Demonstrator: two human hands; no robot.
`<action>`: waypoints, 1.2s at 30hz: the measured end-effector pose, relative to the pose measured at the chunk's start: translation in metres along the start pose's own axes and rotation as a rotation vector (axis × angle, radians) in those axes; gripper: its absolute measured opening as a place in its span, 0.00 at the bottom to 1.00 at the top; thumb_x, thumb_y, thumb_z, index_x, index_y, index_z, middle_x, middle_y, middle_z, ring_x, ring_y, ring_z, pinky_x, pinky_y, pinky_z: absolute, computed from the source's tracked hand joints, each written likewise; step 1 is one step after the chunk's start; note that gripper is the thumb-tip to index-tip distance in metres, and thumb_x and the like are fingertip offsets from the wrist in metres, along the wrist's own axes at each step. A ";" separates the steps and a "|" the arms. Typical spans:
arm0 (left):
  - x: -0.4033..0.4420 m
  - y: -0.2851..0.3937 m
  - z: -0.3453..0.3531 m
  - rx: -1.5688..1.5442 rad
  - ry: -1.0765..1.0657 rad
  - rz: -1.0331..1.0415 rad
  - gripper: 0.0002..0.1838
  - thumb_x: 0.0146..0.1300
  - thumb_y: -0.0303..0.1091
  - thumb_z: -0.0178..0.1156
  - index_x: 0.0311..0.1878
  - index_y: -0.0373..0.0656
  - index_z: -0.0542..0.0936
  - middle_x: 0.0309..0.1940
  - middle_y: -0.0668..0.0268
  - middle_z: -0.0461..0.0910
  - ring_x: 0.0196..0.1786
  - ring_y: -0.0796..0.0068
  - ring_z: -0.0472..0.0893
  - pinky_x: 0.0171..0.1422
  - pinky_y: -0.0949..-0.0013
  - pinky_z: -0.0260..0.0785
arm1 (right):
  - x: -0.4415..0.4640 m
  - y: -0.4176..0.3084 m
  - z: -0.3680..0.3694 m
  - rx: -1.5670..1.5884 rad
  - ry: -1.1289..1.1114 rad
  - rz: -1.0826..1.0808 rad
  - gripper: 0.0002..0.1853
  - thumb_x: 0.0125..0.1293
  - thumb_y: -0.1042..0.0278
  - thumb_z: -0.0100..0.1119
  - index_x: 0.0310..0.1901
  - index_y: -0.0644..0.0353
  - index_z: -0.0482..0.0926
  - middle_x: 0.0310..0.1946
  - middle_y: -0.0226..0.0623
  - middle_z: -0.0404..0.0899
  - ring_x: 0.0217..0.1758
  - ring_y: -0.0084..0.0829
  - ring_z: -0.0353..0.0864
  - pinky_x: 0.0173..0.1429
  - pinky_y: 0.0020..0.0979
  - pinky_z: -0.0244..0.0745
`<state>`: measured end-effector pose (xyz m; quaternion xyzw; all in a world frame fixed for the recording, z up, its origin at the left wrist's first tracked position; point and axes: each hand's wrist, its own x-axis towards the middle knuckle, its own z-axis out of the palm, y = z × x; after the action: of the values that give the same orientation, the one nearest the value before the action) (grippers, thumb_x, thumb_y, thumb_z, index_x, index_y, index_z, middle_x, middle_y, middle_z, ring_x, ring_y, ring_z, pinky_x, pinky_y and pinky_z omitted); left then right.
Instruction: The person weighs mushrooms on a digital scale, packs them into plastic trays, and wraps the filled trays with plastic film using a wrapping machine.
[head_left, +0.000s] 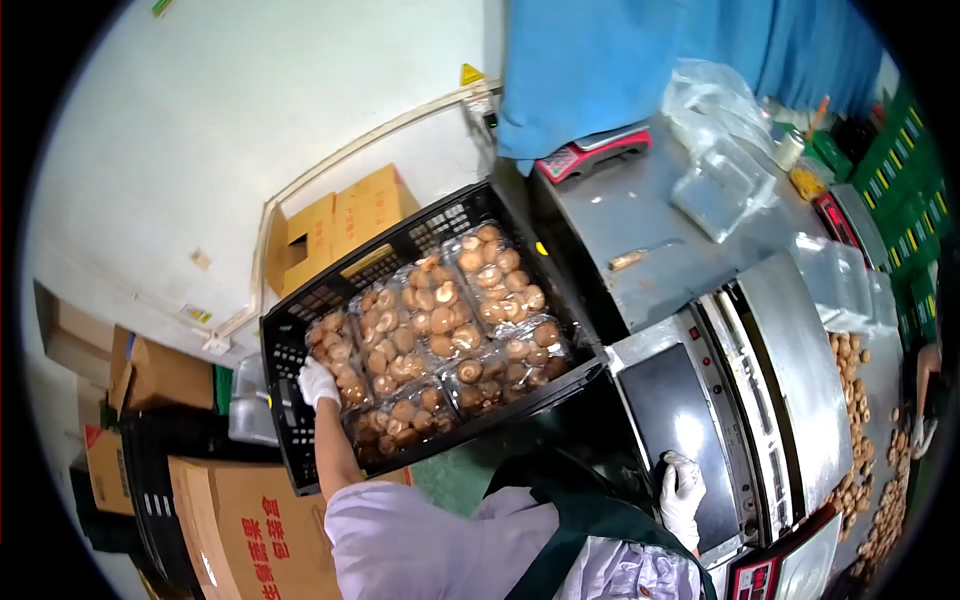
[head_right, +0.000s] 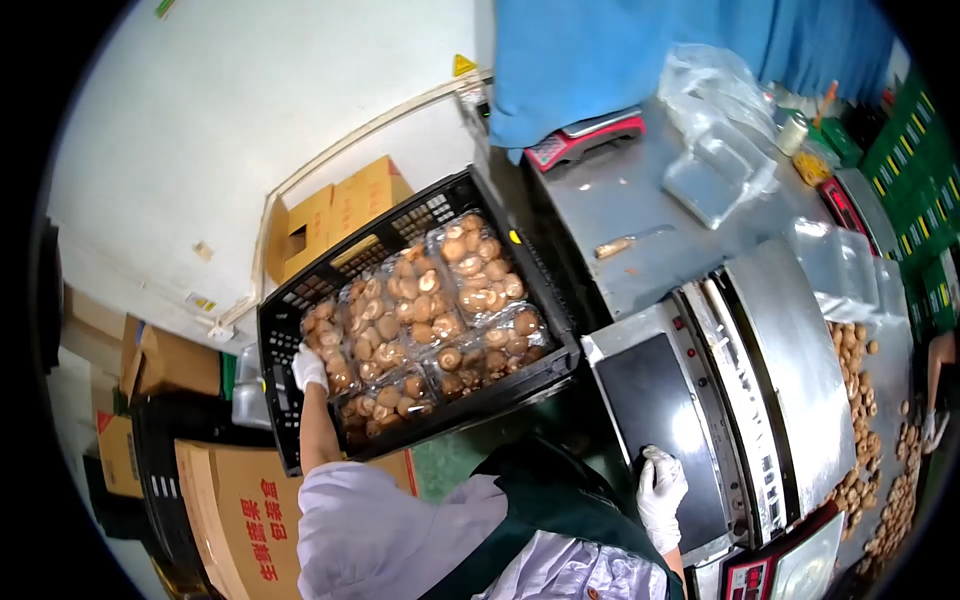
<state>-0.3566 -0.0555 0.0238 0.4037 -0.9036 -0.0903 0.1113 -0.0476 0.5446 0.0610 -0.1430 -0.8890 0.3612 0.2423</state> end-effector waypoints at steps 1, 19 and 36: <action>-0.006 0.007 -0.006 0.062 0.127 -0.014 0.26 0.70 0.52 0.40 0.41 0.40 0.81 0.39 0.50 0.82 0.45 0.49 0.82 0.49 0.52 0.75 | 0.001 -0.003 -0.003 -0.016 0.008 0.003 0.06 0.56 0.82 0.55 0.33 0.61 0.79 0.36 0.40 0.83 0.39 0.39 0.82 0.46 0.34 0.76; -0.375 0.373 -0.128 -0.774 -0.330 1.833 0.11 0.66 0.27 0.52 0.49 0.35 0.76 0.62 0.55 0.68 0.61 0.59 0.70 0.66 0.62 0.61 | -0.108 0.011 -0.185 0.010 0.453 0.442 0.11 0.60 0.68 0.61 0.44 0.55 0.82 0.34 0.42 0.82 0.37 0.40 0.82 0.45 0.36 0.77; -0.744 0.177 -0.206 -0.755 -1.317 1.857 0.08 0.58 0.23 0.58 0.40 0.39 0.81 0.51 0.58 0.78 0.53 0.63 0.78 0.60 0.67 0.68 | -0.466 0.157 -0.517 -1.041 0.218 1.116 0.08 0.56 0.62 0.60 0.30 0.58 0.81 0.28 0.47 0.80 0.35 0.50 0.80 0.41 0.45 0.74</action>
<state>0.0576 0.6037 0.1709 -0.5843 -0.6495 -0.4241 -0.2384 0.6327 0.7503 0.1184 -0.7004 -0.7119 -0.0510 0.0119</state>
